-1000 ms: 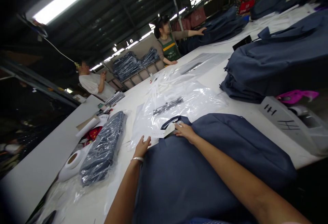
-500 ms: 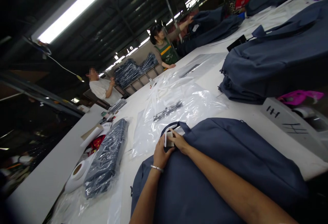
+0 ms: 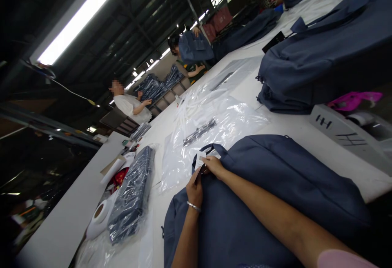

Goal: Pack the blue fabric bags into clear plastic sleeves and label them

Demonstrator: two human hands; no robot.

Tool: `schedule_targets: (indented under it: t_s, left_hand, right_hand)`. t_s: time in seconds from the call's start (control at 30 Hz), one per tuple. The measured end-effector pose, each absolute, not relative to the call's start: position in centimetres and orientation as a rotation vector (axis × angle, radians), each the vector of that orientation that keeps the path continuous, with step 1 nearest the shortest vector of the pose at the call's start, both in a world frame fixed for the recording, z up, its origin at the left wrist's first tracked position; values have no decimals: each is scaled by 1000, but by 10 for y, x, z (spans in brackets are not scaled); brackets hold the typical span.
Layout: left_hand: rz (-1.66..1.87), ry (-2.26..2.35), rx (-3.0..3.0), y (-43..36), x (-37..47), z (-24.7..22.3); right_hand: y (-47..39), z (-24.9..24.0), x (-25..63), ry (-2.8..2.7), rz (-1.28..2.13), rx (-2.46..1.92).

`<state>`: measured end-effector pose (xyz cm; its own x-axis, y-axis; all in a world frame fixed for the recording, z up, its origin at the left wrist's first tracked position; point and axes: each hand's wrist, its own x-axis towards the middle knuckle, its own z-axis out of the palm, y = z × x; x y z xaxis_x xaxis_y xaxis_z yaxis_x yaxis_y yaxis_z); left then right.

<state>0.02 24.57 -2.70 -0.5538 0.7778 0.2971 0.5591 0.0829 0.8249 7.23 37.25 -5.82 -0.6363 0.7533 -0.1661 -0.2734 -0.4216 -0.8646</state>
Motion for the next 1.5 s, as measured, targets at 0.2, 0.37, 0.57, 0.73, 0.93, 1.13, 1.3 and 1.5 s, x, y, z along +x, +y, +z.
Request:
schedule_targets:
  t_s: [0.2, 0.37, 0.57, 0.73, 0.93, 1.13, 1.3, 1.5]
  left_hand:
    - [1814, 2189, 756, 245, -12, -31]
    - [1905, 2092, 613, 249, -7, -23]
    - [1850, 1875, 691, 252, 16, -10]
    - [1945, 1822, 482, 253, 9, -1]
    - [2029, 1770, 366, 244, 13, 4]
    - [1926, 1845, 418, 209, 12, 24]
    - [1914, 1824, 420, 199, 12, 23]
    - [1939, 1712, 418, 202, 29, 7]
  right_hand:
    - [368, -57, 82, -1328, 1794, -691]
    - [358, -46, 87, -1476, 1477, -620]
    - [348, -37, 89, -1671, 1353, -296]
    - [347, -41, 86, -1675, 1347, -301]
    - [357, -55, 75, -1616, 1482, -450]
    - [365, -53, 78, -1712, 1598, -329]
    - [360, -47, 80, -1746, 1695, -254]
    - [361, -43, 84, -1776, 1736, -213]
